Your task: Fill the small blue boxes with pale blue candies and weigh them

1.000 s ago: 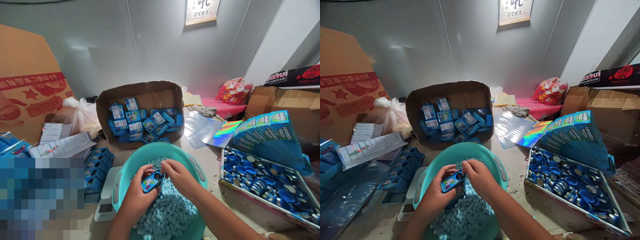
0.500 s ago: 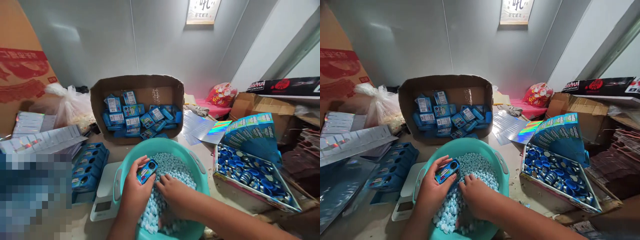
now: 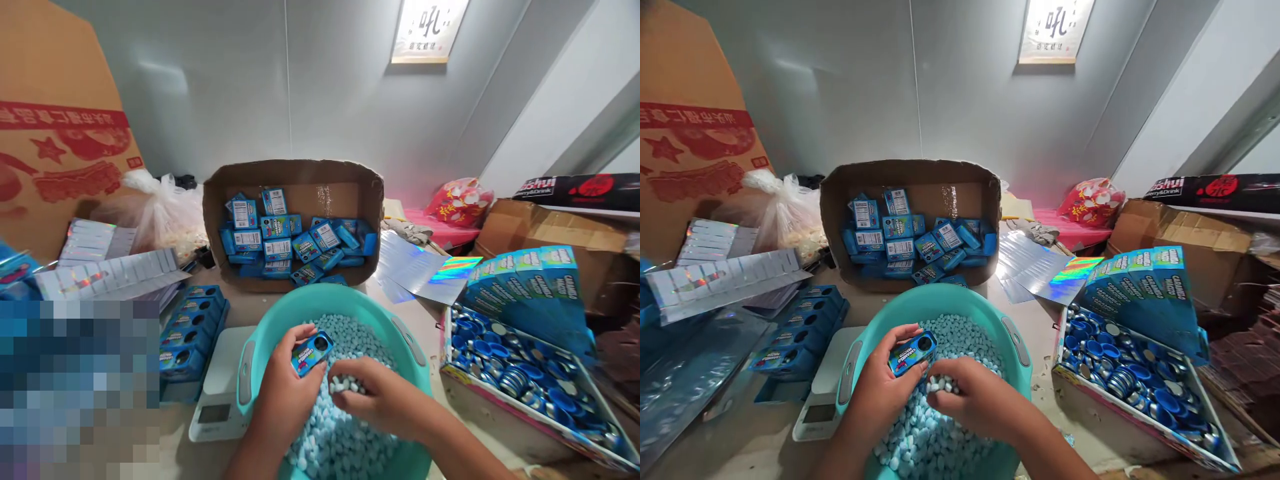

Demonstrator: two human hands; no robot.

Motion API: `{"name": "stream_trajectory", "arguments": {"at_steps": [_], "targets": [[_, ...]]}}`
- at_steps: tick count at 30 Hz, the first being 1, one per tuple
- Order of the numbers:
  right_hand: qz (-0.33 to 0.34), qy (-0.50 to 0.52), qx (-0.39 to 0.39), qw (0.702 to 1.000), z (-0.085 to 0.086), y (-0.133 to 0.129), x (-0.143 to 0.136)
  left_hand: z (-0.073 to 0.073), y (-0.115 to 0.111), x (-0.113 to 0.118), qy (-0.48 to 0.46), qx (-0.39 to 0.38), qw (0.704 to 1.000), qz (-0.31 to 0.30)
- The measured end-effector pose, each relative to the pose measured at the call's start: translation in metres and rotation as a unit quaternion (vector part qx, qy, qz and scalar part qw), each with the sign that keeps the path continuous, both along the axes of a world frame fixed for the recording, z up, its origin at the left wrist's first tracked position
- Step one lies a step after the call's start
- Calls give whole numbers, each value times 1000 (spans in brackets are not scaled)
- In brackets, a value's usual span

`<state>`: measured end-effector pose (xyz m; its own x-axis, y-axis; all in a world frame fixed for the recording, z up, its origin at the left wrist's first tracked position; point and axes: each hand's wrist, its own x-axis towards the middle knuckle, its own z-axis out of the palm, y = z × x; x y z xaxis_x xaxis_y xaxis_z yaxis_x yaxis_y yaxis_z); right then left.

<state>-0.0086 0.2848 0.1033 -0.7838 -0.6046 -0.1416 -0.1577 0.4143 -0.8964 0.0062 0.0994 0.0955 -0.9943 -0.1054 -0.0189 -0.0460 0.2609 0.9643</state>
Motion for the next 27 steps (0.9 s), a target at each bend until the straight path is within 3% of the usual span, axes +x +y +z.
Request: {"name": "stream_trajectory", "arguments": {"at_steps": [4,9,14,22,27], "targets": [[-80,-139,-225,961,7,-3,-8,4,2,1,-6,-34,999,-31],[-160,-130,-397,895,18,-31,-24,13,1,4,1,-4,995,-105],[-216,-127,-436,864,16,-44,-28,13,0,4,-2,-1,993,-117],[-218,-129,-415,874,2,-42,-26,12,1,0,-13,-1,987,-159],[-242,-147,-403,870,3,-42,-26,13,2,-1,-31,-1,985,-167]]}}
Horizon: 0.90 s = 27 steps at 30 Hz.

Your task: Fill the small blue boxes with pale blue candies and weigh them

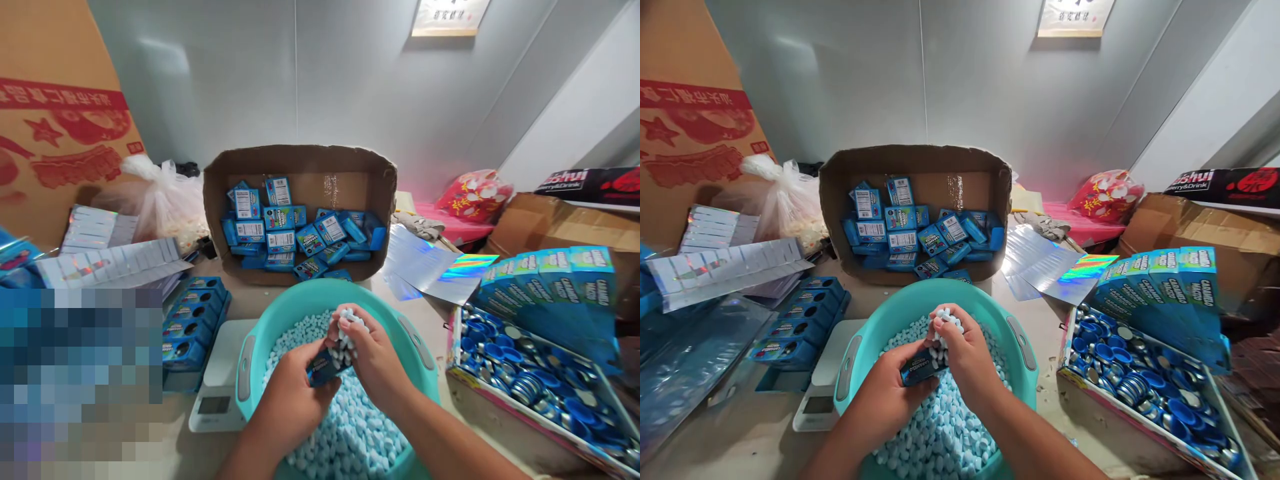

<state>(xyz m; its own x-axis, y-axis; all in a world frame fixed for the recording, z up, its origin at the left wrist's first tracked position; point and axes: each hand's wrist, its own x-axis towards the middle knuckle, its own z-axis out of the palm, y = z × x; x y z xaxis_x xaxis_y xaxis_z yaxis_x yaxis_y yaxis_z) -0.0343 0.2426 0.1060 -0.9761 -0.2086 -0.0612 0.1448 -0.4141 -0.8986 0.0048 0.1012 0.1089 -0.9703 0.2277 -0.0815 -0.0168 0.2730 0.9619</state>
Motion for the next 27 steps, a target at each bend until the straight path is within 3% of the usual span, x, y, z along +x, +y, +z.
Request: {"name": "stream_trajectory", "arguments": {"at_steps": [12,19,27], "targets": [[3,-55,-24,998,9,1,0,2,1,0,-18,-5,1000,16],[33,-27,-20,999,8,3,3,4,3,1,-35,-24,999,21],[12,-26,-47,998,11,4,2,2,2,0,-32,-23,999,20]]}}
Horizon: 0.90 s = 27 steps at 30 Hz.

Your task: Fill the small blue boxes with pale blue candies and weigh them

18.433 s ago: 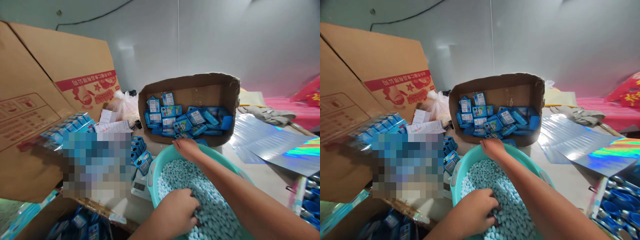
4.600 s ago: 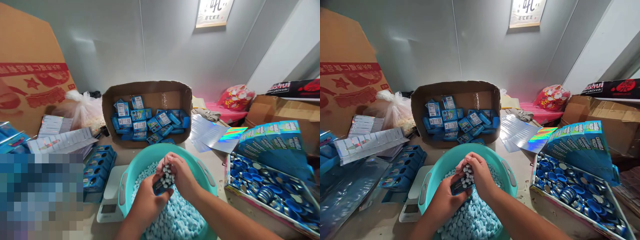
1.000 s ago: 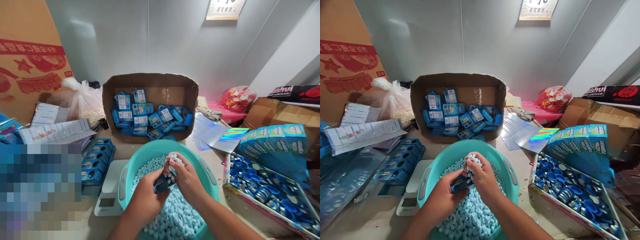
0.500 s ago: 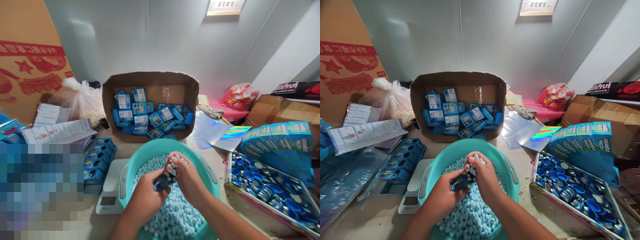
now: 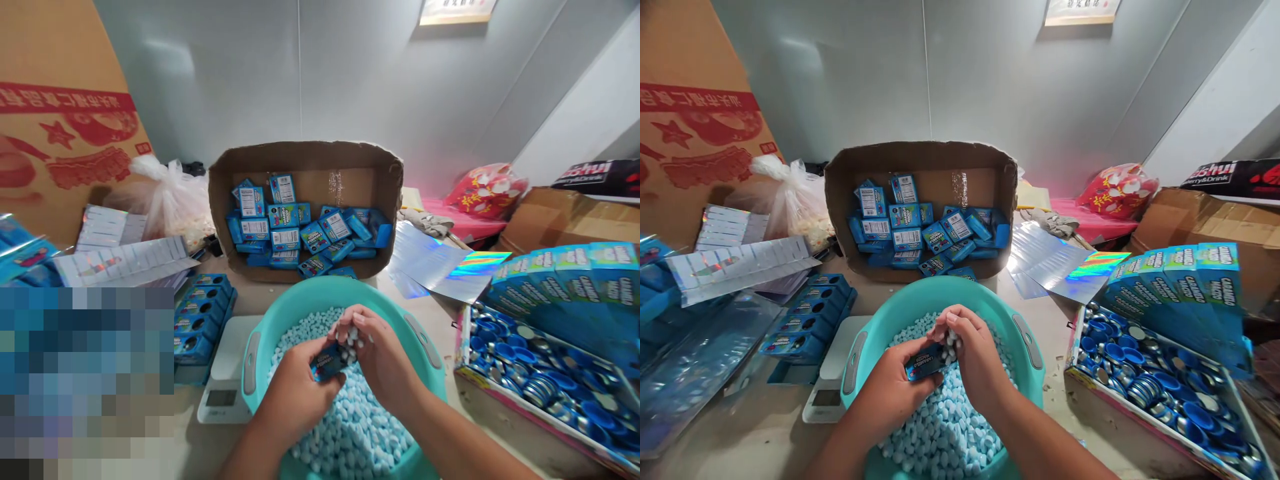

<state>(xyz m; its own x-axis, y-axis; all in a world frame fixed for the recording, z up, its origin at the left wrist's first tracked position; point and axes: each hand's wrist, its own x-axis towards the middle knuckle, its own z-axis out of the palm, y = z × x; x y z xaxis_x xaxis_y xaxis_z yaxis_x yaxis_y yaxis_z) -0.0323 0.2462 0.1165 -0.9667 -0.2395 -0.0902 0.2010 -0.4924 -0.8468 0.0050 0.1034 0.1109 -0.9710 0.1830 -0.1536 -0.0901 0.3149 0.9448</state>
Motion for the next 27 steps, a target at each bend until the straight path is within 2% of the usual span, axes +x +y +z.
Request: {"name": "stream_trajectory", "arguments": {"at_steps": [9,14,19,24,27], "targets": [[40,47,15,998,1,3,4,0,0,2,22,-10,1000,4],[28,112,39,993,1,8,8,3,1,4,58,10,998,25],[77,169,18,982,3,13,14,0,2,4,70,-1,997,43],[37,170,12,985,2,14,16,-3,2,5,90,-35,994,52],[22,169,69,983,3,14,15,-5,4,3,76,-48,993,82]]}}
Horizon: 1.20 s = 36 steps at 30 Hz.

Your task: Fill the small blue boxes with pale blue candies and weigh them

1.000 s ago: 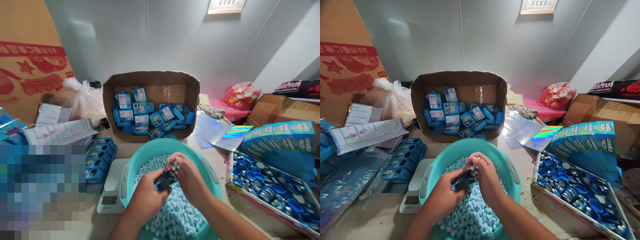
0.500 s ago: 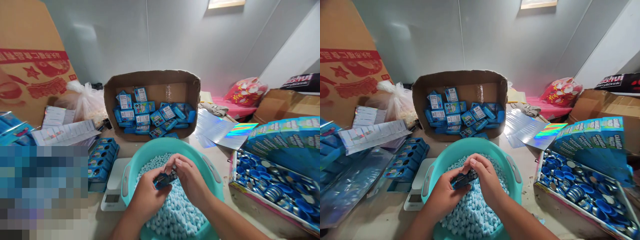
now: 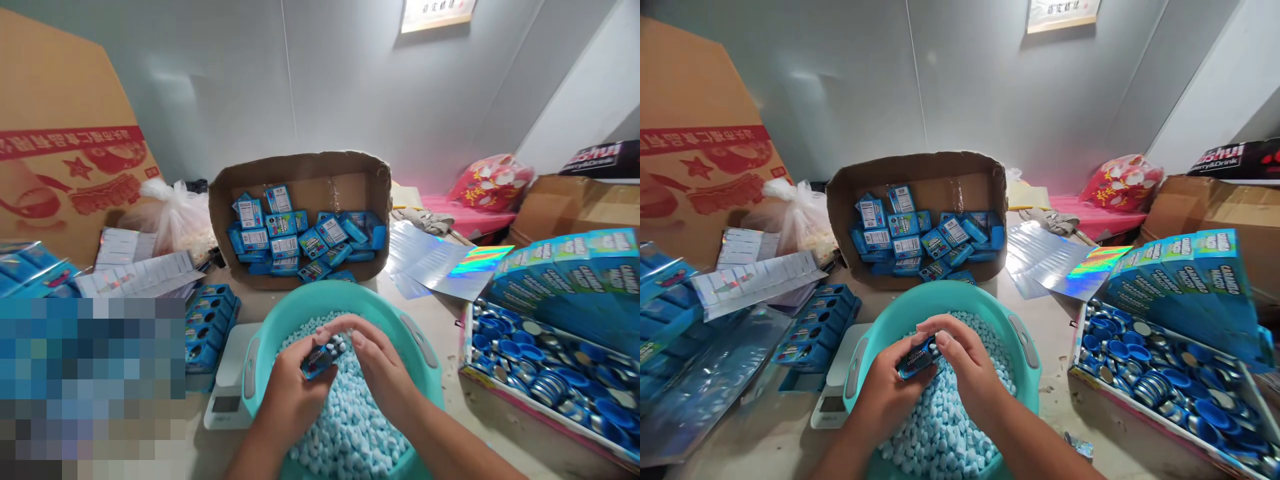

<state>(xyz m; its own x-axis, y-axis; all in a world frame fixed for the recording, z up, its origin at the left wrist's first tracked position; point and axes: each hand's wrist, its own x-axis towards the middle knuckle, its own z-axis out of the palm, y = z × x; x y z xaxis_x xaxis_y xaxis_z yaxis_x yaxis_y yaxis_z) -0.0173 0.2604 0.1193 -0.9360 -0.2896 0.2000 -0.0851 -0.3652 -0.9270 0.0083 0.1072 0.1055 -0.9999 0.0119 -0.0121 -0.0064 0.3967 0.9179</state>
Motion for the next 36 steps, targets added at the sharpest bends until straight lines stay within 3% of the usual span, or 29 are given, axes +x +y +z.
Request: {"name": "stream_trajectory", "arguments": {"at_steps": [5,10,14,18,20,25,36], "targets": [[41,13,100,994,-1,2,1,1,3,-3,-16,-49,998,21],[65,47,135,988,-5,6,5,1,3,-1,-21,-39,999,23],[10,64,149,987,-11,7,0,-2,1,0,-12,19,999,42],[-105,68,207,970,-18,6,-13,-2,0,0,14,18,998,63],[-127,86,243,958,-21,6,-18,-1,-1,0,19,14,998,64],[-114,132,283,943,-20,6,-19,-1,-2,0,23,0,998,53],[-89,114,307,941,-19,5,-17,-2,-2,1,6,19,998,52]]}}
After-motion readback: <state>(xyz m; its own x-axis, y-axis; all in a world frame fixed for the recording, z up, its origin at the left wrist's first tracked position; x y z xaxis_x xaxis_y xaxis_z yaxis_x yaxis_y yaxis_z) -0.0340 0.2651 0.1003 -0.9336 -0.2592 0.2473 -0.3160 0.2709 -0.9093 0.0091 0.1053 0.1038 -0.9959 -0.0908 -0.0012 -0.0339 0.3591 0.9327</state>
